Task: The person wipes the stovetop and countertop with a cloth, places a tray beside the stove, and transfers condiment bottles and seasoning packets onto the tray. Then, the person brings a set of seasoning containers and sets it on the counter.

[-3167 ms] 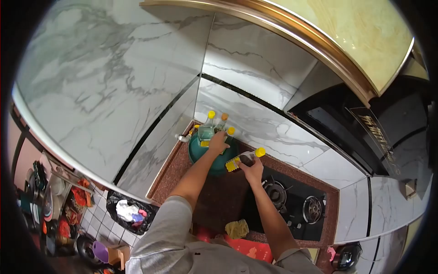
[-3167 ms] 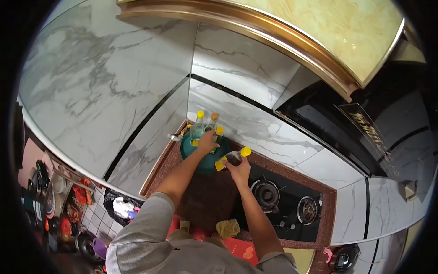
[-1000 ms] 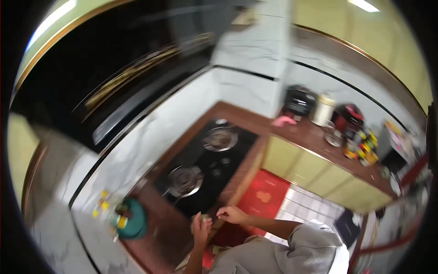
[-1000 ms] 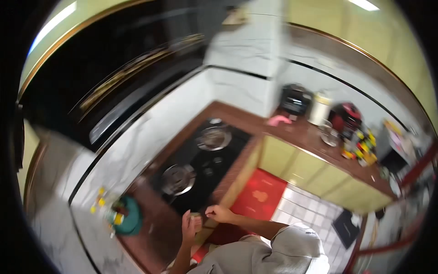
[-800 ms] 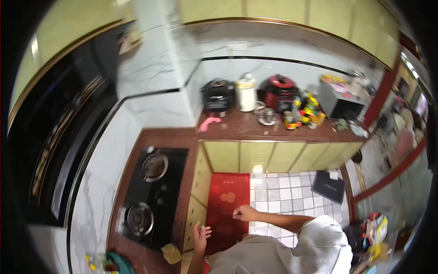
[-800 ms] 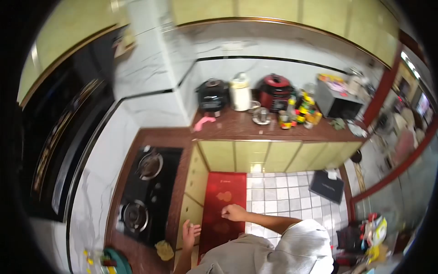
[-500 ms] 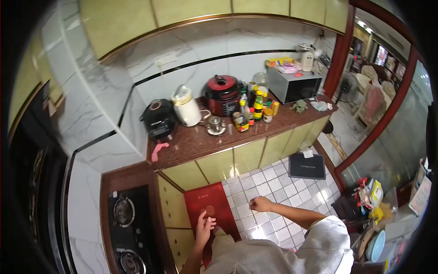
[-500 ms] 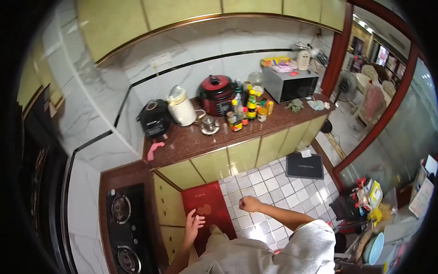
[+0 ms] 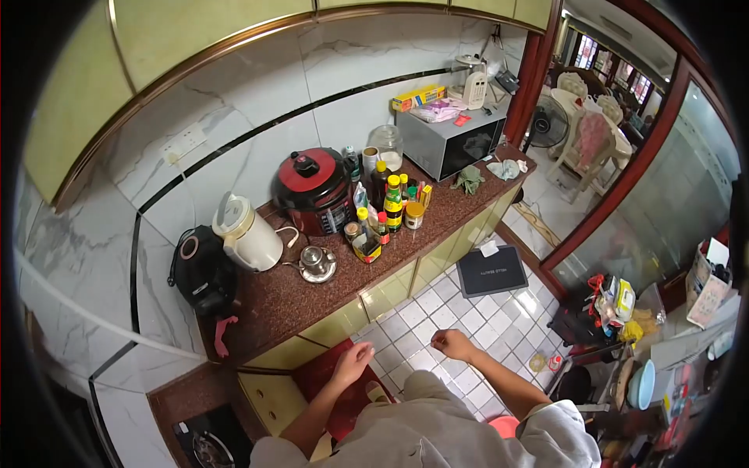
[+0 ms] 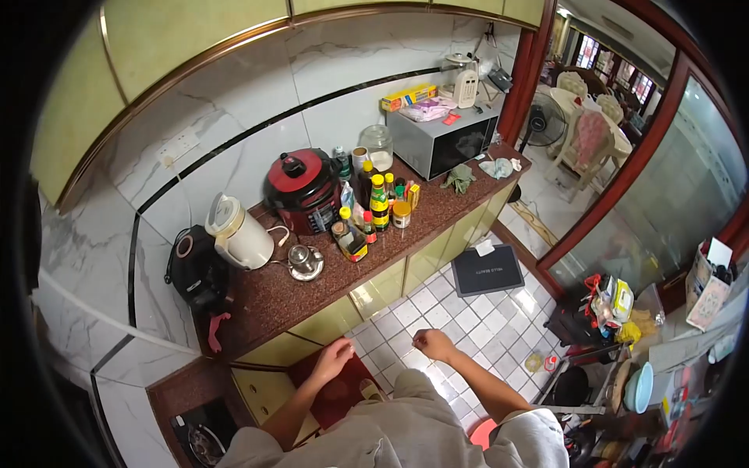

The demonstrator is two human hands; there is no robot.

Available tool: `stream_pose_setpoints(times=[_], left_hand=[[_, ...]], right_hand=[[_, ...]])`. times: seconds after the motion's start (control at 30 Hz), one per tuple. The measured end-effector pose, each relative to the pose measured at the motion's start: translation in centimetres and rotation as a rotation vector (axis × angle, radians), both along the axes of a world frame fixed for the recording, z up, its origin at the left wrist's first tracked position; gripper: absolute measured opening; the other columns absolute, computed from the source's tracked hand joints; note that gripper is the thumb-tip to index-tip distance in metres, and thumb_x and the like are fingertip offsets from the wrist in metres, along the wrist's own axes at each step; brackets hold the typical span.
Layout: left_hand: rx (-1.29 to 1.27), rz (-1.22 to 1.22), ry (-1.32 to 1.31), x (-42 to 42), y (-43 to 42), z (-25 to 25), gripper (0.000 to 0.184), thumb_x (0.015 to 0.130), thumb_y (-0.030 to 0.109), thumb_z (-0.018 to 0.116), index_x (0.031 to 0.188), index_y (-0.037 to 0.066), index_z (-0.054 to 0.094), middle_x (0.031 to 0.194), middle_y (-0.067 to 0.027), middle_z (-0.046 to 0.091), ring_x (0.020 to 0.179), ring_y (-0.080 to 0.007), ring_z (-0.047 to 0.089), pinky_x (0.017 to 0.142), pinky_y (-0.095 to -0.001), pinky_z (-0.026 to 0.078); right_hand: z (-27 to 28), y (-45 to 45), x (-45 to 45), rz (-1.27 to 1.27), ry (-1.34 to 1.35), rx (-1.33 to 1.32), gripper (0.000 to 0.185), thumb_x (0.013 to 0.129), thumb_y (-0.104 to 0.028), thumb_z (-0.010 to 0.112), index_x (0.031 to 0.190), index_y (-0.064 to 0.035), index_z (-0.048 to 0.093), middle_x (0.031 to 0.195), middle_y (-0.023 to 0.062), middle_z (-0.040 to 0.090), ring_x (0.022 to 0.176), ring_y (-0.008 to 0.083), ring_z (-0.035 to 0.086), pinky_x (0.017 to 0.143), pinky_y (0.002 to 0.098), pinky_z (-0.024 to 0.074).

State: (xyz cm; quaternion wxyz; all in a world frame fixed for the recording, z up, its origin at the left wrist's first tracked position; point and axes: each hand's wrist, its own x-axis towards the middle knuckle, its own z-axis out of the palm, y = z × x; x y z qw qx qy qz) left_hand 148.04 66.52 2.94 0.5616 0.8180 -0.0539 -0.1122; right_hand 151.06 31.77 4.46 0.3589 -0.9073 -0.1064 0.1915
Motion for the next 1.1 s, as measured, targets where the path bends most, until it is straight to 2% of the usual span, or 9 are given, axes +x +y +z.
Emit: stream_pose_setpoints(times=[0.1, 0.37, 0.57, 0.63, 0.73, 0.83, 0.87, 0.97, 1.1], left_hand=[[-0.098, -0.065, -0.025, 6.0, -3.2, 4.2, 0.031, 0.096, 0.023, 0.067, 0.118, 0.002, 0.064, 0.101, -0.0145, 0.073, 0.09, -0.0191, 0.07, 0.081, -0.0316, 0.055], [-0.034, 0.033, -0.077, 17.8, -6.9, 5.3, 0.03, 0.095, 0.02, 0.067, 0.117, 0.001, 0.065, 0.102, -0.0131, 0.071, 0.093, -0.0194, 0.07, 0.082, -0.032, 0.055], [0.027, 0.209, 0.041, 21.6, -9.3, 4.8, 0.027, 0.094, 0.017, 0.066, 0.117, 0.002, 0.065, 0.105, -0.0132, 0.07, 0.091, -0.0206, 0.07, 0.081, -0.033, 0.056], [0.013, 0.232, 0.045, 22.4, -10.6, 3.8, 0.027, 0.094, 0.016, 0.066, 0.117, 0.002, 0.065, 0.105, -0.0133, 0.07, 0.091, -0.0213, 0.07, 0.08, -0.0337, 0.056], [0.047, 0.247, 0.077, 23.5, -13.0, 5.7, 0.029, 0.094, 0.017, 0.066, 0.118, 0.002, 0.065, 0.106, -0.0145, 0.069, 0.091, -0.0234, 0.07, 0.08, -0.0347, 0.056], [0.084, 0.276, 0.044, 24.1, -14.9, 5.7, 0.031, 0.093, 0.019, 0.068, 0.119, 0.003, 0.064, 0.106, -0.0148, 0.068, 0.092, -0.0245, 0.069, 0.081, -0.0348, 0.056], [0.087, 0.271, 0.043, 24.4, -15.2, 6.0, 0.031, 0.093, 0.019, 0.068, 0.119, 0.003, 0.064, 0.106, -0.0145, 0.068, 0.093, -0.0248, 0.069, 0.081, -0.0348, 0.056], [0.102, 0.26, 0.033, 25.5, -15.5, 6.9, 0.031, 0.093, 0.019, 0.068, 0.119, 0.003, 0.064, 0.108, -0.0138, 0.068, 0.094, -0.0242, 0.069, 0.081, -0.0348, 0.056], [0.157, 0.26, -0.027, 28.3, -15.9, 7.3, 0.03, 0.093, 0.018, 0.068, 0.119, 0.004, 0.064, 0.107, -0.0136, 0.068, 0.093, -0.0241, 0.068, 0.08, -0.0354, 0.056]], right_hand=[[0.1, -1.2, 2.8, -0.13, 0.024, 0.132, 0.021, 0.09, -0.022, 0.072, 0.1, -0.0031, 0.072, 0.084, 0.0093, 0.074, 0.072, 0.0184, 0.068, 0.068, 0.033, 0.0539], [-1.9, -3.9, 21.4, -0.158, -0.098, 0.277, 0.016, 0.089, -0.017, 0.072, 0.098, -0.0035, 0.072, 0.083, 0.0074, 0.072, 0.065, 0.014, 0.064, 0.063, 0.0297, 0.0525], [0.4, -4.0, 39.6, -0.16, -0.43, 0.286, 0.025, 0.088, -0.015, 0.074, 0.109, -0.0016, 0.068, 0.09, 0.0093, 0.071, 0.08, 0.015, 0.066, 0.073, 0.0298, 0.0532], [2.4, -3.1, 44.2, -0.197, -0.291, 0.378, 0.038, 0.084, -0.016, 0.076, 0.116, -0.0019, 0.063, 0.093, 0.0144, 0.07, 0.088, 0.031, 0.07, 0.078, 0.037, 0.0541], [0.9, -0.7, 50.0, -0.13, -0.363, 0.481, 0.041, 0.085, -0.014, 0.077, 0.12, -0.0007, 0.06, 0.103, 0.0094, 0.068, 0.091, 0.0171, 0.065, 0.079, 0.033, 0.0527], [-1.4, 1.1, 53.3, 0.025, -0.42, 0.512, 0.048, 0.081, -0.016, 0.081, 0.12, 0.0, 0.058, 0.107, 0.0101, 0.067, 0.09, 0.0203, 0.065, 0.079, 0.0355, 0.0523], [-2.3, 1.4, 53.7, 0.009, -0.449, 0.411, 0.049, 0.076, -0.019, 0.084, 0.115, 0.0015, 0.061, 0.102, 0.013, 0.069, 0.089, 0.0257, 0.067, 0.08, 0.0378, 0.0522], [-0.2, 1.9, 53.3, 0.002, -0.495, 0.287, 0.036, 0.074, -0.019, 0.085, 0.098, 0.0024, 0.067, 0.09, 0.0188, 0.07, 0.085, 0.0351, 0.069, 0.076, 0.0424, 0.052], [1.0, 1.8, 53.1, 0.029, -0.475, 0.351, 0.032, 0.076, -0.021, 0.082, 0.094, 0.0004, 0.068, 0.083, 0.019, 0.068, 0.079, 0.0376, 0.067, 0.07, 0.0449, 0.0508]])
